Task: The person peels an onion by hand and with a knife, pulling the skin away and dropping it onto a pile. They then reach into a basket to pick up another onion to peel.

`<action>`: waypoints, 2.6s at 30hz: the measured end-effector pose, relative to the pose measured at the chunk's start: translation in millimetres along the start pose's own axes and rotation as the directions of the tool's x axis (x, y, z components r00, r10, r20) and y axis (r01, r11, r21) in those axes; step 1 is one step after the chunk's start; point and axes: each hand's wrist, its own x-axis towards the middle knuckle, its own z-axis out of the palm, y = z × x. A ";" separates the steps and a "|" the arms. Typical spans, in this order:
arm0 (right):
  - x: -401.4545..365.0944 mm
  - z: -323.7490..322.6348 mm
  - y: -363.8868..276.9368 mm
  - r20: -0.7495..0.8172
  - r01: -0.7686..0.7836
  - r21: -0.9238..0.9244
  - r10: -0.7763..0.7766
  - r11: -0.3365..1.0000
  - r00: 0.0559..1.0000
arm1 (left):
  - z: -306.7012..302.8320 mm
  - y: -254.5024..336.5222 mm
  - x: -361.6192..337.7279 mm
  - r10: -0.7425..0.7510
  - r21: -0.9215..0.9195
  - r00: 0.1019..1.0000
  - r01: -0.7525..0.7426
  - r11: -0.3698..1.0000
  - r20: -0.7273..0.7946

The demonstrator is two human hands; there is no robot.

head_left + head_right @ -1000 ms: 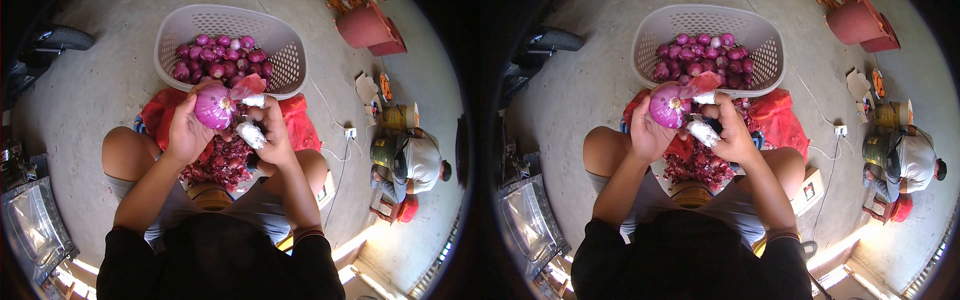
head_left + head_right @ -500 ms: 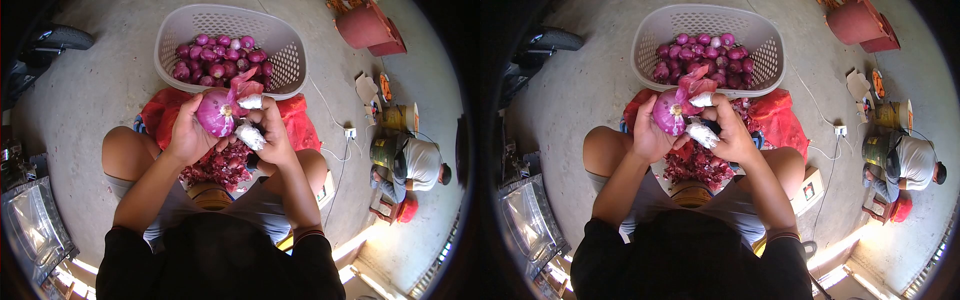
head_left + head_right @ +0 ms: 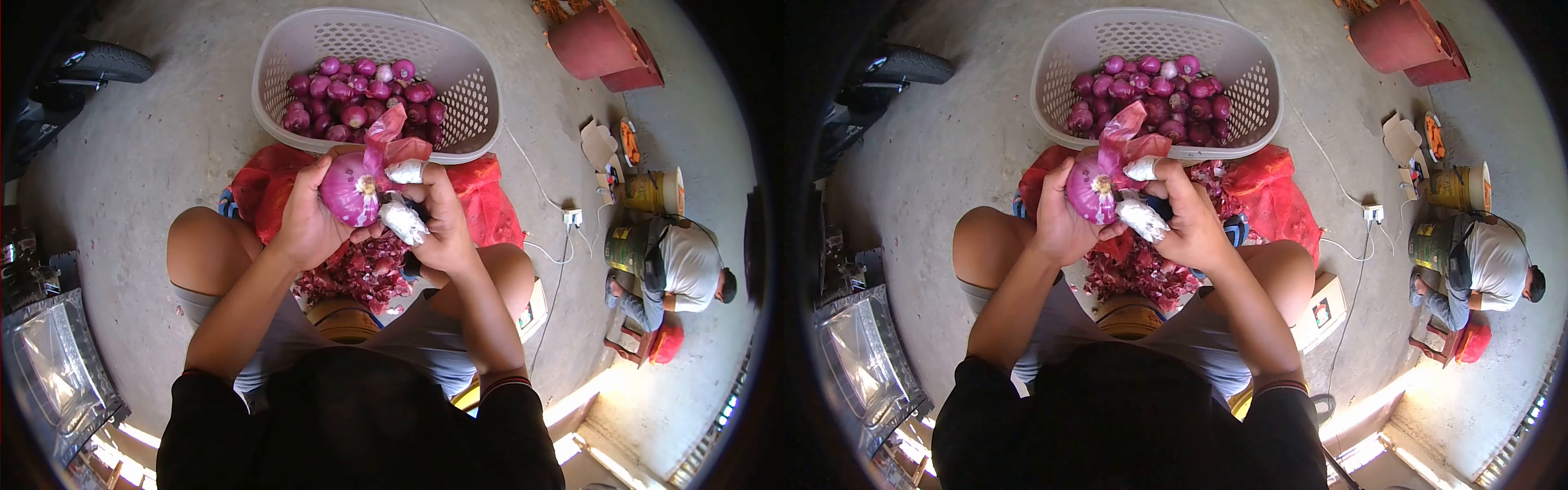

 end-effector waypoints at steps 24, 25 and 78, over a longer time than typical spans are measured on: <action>0.0 -8.0 -4.7 0.092 -0.137 0.069 0.130 0.988 0.987 | -9.1 -4.2 1.1 0.071 0.058 0.996 -0.073 0.996 0.050; -0.1 -7.7 -4.0 0.089 -0.107 0.048 0.103 0.993 0.991 | -10.1 -4.6 1.0 0.068 0.055 0.996 -0.071 0.996 0.061; 8.8 -4.1 -19.2 -0.157 -0.220 0.615 0.390 0.758 0.907 | -19.7 -6.9 10.4 0.468 0.623 0.770 -0.632 0.461 0.434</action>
